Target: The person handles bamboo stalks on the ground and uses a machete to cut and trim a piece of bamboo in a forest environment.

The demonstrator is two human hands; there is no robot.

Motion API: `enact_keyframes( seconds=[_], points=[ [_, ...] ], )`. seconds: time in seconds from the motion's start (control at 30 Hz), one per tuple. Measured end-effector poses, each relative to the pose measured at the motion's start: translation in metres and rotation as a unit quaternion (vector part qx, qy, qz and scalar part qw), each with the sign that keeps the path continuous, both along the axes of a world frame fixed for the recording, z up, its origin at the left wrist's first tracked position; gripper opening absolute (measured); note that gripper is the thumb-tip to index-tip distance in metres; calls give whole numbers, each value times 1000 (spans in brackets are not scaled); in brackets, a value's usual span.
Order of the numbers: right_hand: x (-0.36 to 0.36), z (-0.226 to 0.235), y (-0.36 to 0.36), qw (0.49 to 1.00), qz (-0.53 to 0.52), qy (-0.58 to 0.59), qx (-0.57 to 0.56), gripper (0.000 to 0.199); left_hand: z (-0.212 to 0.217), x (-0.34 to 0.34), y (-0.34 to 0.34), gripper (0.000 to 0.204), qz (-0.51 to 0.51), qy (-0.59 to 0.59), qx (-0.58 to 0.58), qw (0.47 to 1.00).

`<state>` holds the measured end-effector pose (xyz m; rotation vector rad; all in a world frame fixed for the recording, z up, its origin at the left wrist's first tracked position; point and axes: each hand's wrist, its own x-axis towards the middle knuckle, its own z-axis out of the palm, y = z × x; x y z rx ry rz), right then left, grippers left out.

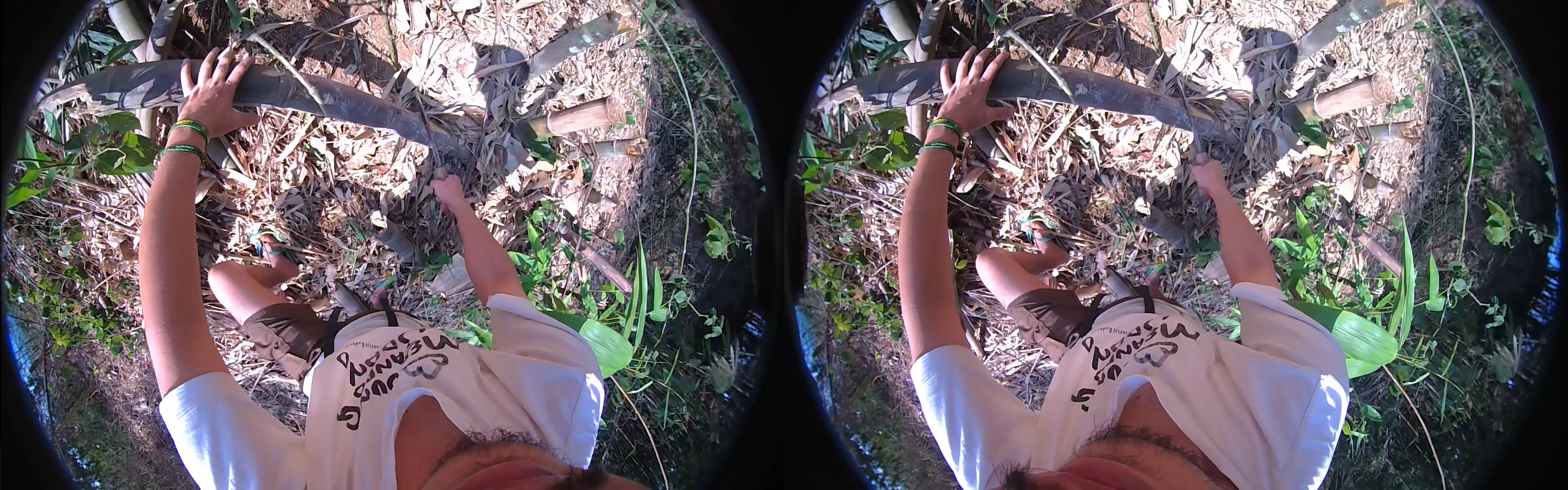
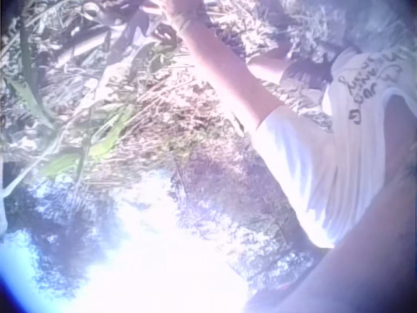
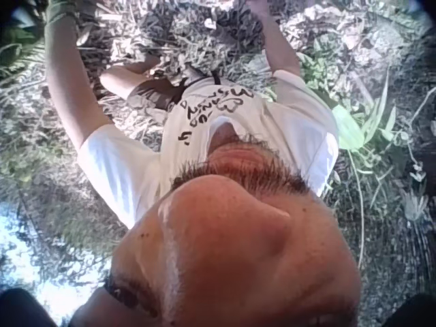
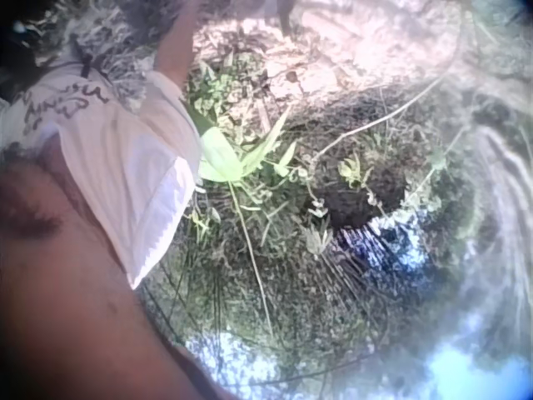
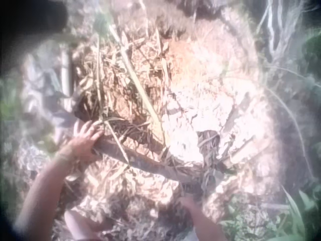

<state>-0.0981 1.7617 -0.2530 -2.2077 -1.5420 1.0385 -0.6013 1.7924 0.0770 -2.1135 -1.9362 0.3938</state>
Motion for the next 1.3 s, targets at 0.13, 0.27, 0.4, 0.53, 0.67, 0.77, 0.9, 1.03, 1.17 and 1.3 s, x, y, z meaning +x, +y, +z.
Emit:
enact_keyframes(
  seconds=[0.13, 0.27, 0.4, 0.53, 0.67, 0.77, 0.9, 1.03, 1.17, 1.3],
  points=[
    [-13, 18, 0, 982, -61, 132, -118, 32, 9, 0, -6, 112, 7, 28, 10, 1000],
    [-4, 131, 57, 996, 60, 62, 31, 31, 18, 1, -13, 114, 21, 51, -17, 998],
    [-58, 344, 95, 923, 50, 217, 314, 22, 16, -11, -24, 114, 38, 69, -21, 997],
    [-56, 444, 96, 708, -4, 502, 496, 28, 5, -5, -13, 114, 2, 44, 4, 999],
    [-132, 286, 70, 653, -91, 446, 606, 16, 14, -19, -30, 114, 31, 76, -13, 997],
    [-1, -28, 2, 988, 19, -97, 120, 44, 15, 18, 6, 112, -20, 35, 2, 999],
    [-56, 11, 5, 963, -91, 232, -105, 16, 14, -8, -8, 112, 18, 46, -4, 999],
    [-21, 103, 69, 978, -26, 209, -5, 18, 19, 6, 1, 115, -5, 45, -6, 999],
    [-86, 342, 94, 909, 38, 324, 261, 22, 14, -14, -23, 114, 33, 63, -31, 997],
    [-77, 455, 102, 698, 32, 494, 517, 22, 10, -2, -10, 115, 14, 66, -23, 997]
  ],
)
